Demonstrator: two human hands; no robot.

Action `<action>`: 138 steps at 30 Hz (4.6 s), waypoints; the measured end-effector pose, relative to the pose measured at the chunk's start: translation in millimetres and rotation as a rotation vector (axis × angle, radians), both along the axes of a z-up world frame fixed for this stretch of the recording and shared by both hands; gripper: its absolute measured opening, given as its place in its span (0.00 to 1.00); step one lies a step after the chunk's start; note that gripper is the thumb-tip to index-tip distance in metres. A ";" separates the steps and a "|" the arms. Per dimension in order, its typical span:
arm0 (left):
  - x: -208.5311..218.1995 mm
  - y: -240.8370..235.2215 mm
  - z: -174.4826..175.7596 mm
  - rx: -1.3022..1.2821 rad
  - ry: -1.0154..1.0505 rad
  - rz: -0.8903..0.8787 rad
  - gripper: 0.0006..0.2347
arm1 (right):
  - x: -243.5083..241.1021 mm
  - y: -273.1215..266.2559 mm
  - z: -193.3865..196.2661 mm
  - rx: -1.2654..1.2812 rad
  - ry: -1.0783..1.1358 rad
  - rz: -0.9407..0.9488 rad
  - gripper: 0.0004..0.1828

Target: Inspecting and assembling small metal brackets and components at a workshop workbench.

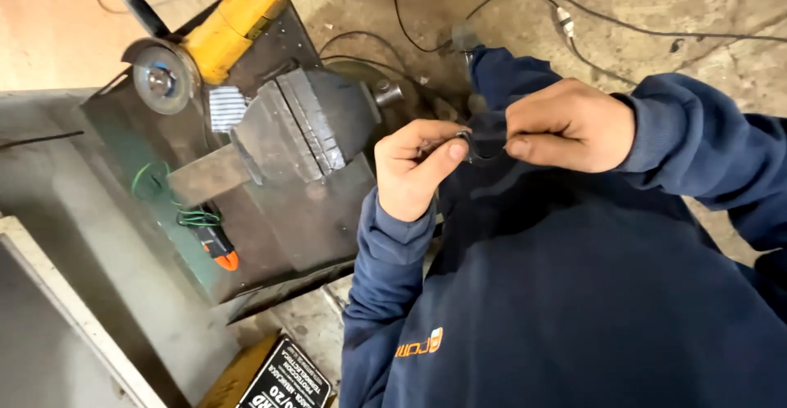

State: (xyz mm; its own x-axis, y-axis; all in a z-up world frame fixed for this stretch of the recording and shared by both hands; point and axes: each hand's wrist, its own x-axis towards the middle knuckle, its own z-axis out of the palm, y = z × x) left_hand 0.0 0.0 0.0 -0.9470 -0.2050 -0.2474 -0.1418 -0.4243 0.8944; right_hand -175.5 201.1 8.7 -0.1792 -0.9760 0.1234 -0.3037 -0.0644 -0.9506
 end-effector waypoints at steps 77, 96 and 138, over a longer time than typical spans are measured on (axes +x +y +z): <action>-3.9 55.2 14.3 -0.400 0.030 -0.057 0.05 | 6.0 50.8 -14.4 0.057 0.007 -0.146 0.12; 2.2 49.4 -6.2 -0.173 -0.140 0.015 0.07 | 21.5 26.8 1.5 0.292 -0.196 -0.295 0.07; 20.4 37.8 -20.7 0.075 0.124 -0.032 0.07 | 6.4 35.7 33.9 0.090 -0.062 -0.001 0.13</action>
State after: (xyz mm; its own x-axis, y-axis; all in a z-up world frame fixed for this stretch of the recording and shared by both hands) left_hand 20.4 37.8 -20.7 -0.9770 -0.1595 -0.1418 -0.0470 -0.4874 0.8719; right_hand -169.1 236.8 42.6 -0.1848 -0.9825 0.0235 -0.2445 0.0228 -0.9694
